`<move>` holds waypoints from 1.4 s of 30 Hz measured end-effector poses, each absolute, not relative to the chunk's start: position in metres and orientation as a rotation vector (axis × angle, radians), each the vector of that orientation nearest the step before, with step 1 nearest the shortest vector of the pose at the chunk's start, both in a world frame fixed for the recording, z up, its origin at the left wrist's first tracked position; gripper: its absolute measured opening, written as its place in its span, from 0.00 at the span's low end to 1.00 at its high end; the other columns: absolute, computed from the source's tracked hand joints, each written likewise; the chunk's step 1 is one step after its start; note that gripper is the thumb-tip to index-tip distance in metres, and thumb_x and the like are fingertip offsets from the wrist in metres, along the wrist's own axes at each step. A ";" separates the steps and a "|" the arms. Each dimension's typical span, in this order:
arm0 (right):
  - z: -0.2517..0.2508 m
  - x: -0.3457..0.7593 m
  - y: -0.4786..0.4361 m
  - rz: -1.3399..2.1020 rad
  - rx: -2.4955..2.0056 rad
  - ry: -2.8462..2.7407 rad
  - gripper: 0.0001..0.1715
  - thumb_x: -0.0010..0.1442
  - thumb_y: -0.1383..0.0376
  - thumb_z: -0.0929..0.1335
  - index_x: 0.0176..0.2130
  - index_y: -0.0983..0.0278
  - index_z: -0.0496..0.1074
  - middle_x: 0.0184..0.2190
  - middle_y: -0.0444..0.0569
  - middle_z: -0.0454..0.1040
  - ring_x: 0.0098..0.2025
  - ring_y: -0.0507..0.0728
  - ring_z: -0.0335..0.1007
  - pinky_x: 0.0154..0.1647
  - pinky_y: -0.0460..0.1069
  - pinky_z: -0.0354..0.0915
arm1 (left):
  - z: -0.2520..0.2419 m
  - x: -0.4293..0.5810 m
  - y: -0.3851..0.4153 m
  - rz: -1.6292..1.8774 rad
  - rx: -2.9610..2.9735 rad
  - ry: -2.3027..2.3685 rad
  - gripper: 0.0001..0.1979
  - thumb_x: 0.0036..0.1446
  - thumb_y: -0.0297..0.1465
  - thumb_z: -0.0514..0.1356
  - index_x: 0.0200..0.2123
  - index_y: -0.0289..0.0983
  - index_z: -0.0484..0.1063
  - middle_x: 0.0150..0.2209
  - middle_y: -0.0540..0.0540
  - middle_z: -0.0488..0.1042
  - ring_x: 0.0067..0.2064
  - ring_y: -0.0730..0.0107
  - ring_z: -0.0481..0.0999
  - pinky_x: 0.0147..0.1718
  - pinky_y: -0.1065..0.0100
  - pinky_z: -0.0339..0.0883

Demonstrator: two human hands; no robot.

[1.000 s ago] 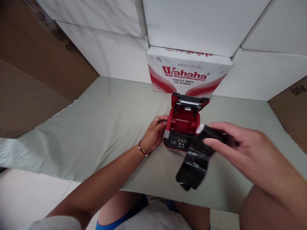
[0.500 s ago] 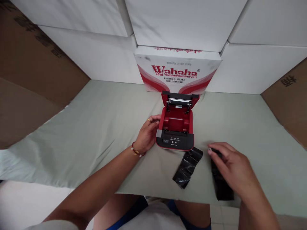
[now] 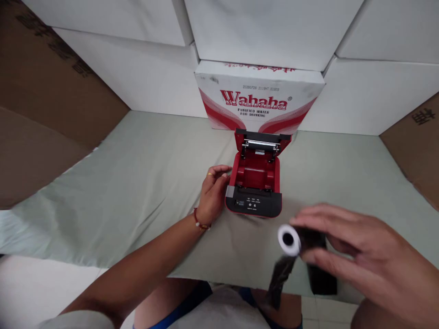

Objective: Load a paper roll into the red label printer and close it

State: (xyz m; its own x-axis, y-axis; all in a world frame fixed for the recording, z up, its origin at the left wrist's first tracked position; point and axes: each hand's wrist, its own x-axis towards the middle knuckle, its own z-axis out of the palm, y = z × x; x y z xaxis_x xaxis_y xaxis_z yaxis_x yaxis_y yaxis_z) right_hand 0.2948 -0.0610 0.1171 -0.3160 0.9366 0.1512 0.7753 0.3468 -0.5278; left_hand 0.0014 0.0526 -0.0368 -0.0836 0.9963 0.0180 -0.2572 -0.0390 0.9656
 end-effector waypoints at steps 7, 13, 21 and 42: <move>0.107 0.201 0.016 0.102 -1.725 -2.277 0.20 0.72 0.59 0.70 0.59 0.54 0.83 0.44 0.50 0.86 0.36 0.60 0.81 0.35 0.53 0.70 | -0.023 -0.007 0.022 1.854 2.008 1.051 0.17 0.77 0.38 0.55 0.64 0.43 0.71 0.57 0.39 0.74 0.65 0.53 0.73 0.67 0.48 0.68; 0.108 0.170 0.046 0.058 -2.221 -2.407 0.19 0.73 0.62 0.68 0.59 0.54 0.82 0.45 0.55 0.88 0.39 0.66 0.85 0.32 0.54 0.64 | -0.012 -0.002 0.005 1.727 2.502 0.837 0.21 0.68 0.35 0.63 0.63 0.44 0.76 0.46 0.44 0.83 0.58 0.54 0.79 0.64 0.53 0.67; 0.091 0.172 0.065 0.068 -2.119 -2.425 0.20 0.70 0.64 0.69 0.58 0.59 0.82 0.41 0.55 0.89 0.36 0.64 0.85 0.33 0.53 0.68 | -0.007 0.002 0.007 1.683 2.597 0.825 0.14 0.66 0.30 0.64 0.54 0.43 0.79 0.39 0.48 0.85 0.48 0.61 0.81 0.55 0.57 0.66; 0.069 0.241 0.032 0.443 -1.441 -1.630 0.27 0.78 0.47 0.67 0.67 0.54 0.78 0.65 0.51 0.83 0.66 0.65 0.80 0.71 0.64 0.74 | -0.012 0.007 0.001 1.659 2.622 0.742 0.13 0.69 0.26 0.67 0.54 0.42 0.81 0.41 0.50 0.83 0.49 0.67 0.79 0.55 0.61 0.69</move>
